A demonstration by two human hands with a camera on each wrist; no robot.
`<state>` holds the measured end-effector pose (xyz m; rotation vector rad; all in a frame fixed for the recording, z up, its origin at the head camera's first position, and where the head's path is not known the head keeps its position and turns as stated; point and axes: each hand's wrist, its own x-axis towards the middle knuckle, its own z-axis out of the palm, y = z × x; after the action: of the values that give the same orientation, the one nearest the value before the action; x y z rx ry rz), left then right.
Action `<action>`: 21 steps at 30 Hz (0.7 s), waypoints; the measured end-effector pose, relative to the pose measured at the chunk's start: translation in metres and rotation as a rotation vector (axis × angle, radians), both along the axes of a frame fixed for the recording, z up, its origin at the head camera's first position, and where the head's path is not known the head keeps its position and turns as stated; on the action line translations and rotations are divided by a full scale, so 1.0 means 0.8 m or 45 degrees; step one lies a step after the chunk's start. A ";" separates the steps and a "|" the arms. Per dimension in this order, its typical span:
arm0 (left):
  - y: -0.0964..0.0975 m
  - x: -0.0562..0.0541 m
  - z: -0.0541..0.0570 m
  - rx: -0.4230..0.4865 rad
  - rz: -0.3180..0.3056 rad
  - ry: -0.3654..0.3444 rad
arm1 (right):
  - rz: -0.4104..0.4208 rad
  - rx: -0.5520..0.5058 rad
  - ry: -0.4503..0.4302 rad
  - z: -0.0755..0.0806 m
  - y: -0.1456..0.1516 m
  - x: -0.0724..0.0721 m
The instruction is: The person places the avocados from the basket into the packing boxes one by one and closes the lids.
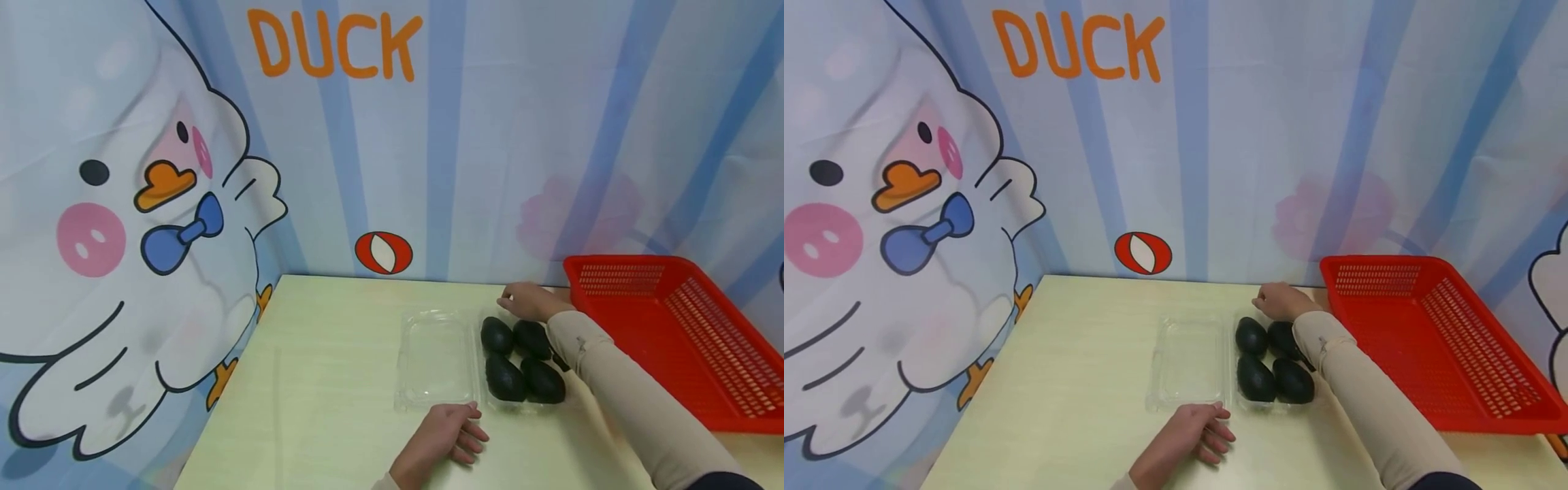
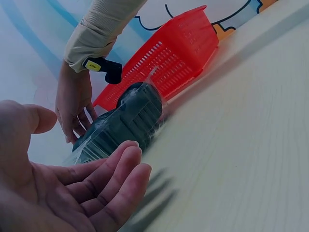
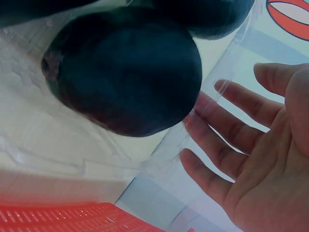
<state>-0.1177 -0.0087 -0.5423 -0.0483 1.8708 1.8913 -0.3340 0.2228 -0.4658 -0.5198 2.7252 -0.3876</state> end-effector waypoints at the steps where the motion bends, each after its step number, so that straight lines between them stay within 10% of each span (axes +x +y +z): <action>1: 0.000 -0.001 0.001 -0.009 0.002 0.000 | -0.001 0.005 -0.013 0.000 0.000 0.002; 21: -0.032 -0.041 0.001 -0.178 0.128 0.091 | -0.094 -0.018 -0.024 -0.001 0.007 0.042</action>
<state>-0.1502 -0.0341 -0.5414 -0.1244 2.0827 1.8461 -0.3003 0.2284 -0.4665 -0.4177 2.7314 -0.4284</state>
